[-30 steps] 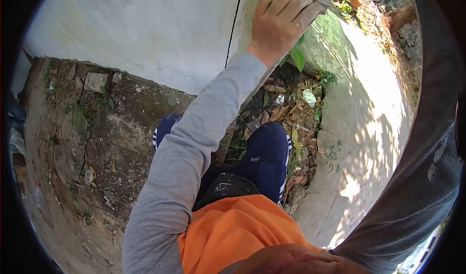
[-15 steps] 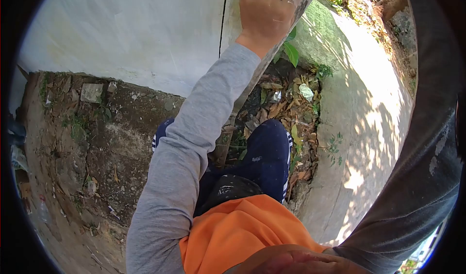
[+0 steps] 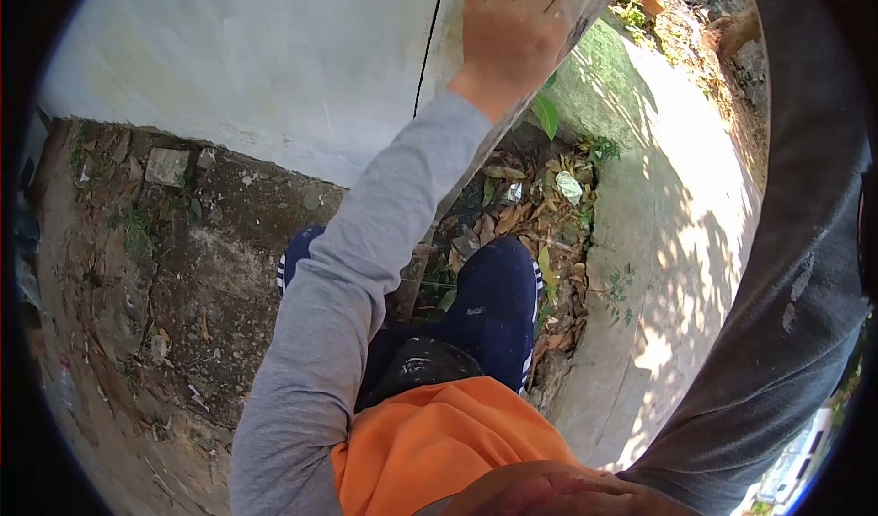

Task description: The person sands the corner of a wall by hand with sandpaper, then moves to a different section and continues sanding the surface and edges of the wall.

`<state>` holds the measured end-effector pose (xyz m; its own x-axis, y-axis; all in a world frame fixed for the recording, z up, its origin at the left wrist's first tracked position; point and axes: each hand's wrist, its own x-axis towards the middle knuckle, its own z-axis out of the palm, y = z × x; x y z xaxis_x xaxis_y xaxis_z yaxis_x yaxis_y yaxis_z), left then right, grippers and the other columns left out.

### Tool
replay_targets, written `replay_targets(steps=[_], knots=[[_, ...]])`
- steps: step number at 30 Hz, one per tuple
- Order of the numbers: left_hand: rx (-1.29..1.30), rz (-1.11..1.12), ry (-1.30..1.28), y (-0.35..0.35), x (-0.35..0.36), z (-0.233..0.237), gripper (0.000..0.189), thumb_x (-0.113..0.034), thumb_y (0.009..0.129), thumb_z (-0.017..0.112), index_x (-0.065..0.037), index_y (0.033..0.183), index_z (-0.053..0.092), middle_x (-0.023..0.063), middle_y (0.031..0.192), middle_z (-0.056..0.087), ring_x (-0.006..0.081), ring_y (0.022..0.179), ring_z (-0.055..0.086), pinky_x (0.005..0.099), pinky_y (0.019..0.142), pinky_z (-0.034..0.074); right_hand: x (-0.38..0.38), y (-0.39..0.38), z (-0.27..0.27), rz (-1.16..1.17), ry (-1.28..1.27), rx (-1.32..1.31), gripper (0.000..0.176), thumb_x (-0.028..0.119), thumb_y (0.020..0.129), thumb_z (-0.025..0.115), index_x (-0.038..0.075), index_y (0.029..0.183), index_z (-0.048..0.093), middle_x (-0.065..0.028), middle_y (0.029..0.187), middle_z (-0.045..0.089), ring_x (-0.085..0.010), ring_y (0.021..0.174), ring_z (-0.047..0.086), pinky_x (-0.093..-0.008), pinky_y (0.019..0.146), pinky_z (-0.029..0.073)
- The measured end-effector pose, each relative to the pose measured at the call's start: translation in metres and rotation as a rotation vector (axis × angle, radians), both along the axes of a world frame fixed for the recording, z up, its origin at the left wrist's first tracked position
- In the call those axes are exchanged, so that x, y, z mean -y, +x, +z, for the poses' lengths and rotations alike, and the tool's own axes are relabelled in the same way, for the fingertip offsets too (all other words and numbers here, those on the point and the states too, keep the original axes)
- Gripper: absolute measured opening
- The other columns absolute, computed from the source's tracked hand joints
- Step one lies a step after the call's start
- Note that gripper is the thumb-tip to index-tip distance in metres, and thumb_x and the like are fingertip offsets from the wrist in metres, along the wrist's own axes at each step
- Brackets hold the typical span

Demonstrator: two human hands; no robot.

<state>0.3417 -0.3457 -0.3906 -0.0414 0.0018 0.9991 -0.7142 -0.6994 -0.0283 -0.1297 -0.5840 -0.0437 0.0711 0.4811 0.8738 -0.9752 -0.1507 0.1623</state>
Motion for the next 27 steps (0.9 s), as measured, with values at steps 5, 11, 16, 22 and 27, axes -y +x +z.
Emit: replay_targets(steps=[5,11,16,22,27], knots=[[0.069,0.024,0.05,0.013,0.007,-0.077,0.027,-0.023,0.079,0.07,-0.026,0.106,0.07,-0.008,0.101,0.063,0.0123,0.093,0.058,0.0316,0.08,0.041,0.005,0.022,0.014,-0.03,-0.004,-0.097,0.077,0.061,0.093,0.043,0.016,0.154,0.033,-0.0185,0.159,0.03,-0.0423,0.14,0.034,-0.0578,0.106,0.03],[-0.387,-0.043,0.312,-0.043,-0.017,-0.21,0.027,-0.015,0.082,0.067,-0.025,0.106,0.072,-0.0077,0.098,0.064,0.0134,0.09,0.059,0.0323,0.078,0.042,0.009,-0.008,0.002,-0.064,0.006,-0.044,0.076,0.062,0.094,0.042,0.016,0.154,0.033,-0.0186,0.159,0.03,-0.0424,0.139,0.035,-0.0581,0.106,0.03],[-0.06,-0.016,0.016,-0.009,-0.018,-0.083,0.033,-0.013,0.076,0.07,-0.025,0.107,0.073,-0.0083,0.1,0.064,0.0156,0.091,0.059,0.0335,0.077,0.038,0.01,0.02,0.013,-0.051,-0.025,-0.106,0.076,0.062,0.094,0.041,0.016,0.154,0.033,-0.0187,0.158,0.03,-0.0425,0.139,0.035,-0.0584,0.106,0.03],[0.066,0.077,0.041,0.011,-0.011,-0.084,0.028,-0.019,0.077,0.068,-0.024,0.105,0.071,-0.009,0.102,0.064,0.012,0.094,0.058,0.031,0.078,0.04,0.017,0.057,0.027,-0.054,-0.029,-0.232,0.076,0.062,0.094,0.041,0.016,0.154,0.033,-0.0188,0.158,0.03,-0.0426,0.139,0.035,-0.0587,0.106,0.03],[-0.505,-0.053,0.383,-0.041,-0.026,-0.23,0.028,-0.016,0.078,0.069,-0.02,0.105,0.073,-0.0053,0.102,0.065,0.0154,0.092,0.059,0.0333,0.075,0.045,0.021,0.021,0.016,-0.105,0.002,-0.2,0.076,0.062,0.094,0.04,0.016,0.154,0.033,-0.0189,0.158,0.03,-0.0428,0.139,0.035,-0.0589,0.105,0.03]])
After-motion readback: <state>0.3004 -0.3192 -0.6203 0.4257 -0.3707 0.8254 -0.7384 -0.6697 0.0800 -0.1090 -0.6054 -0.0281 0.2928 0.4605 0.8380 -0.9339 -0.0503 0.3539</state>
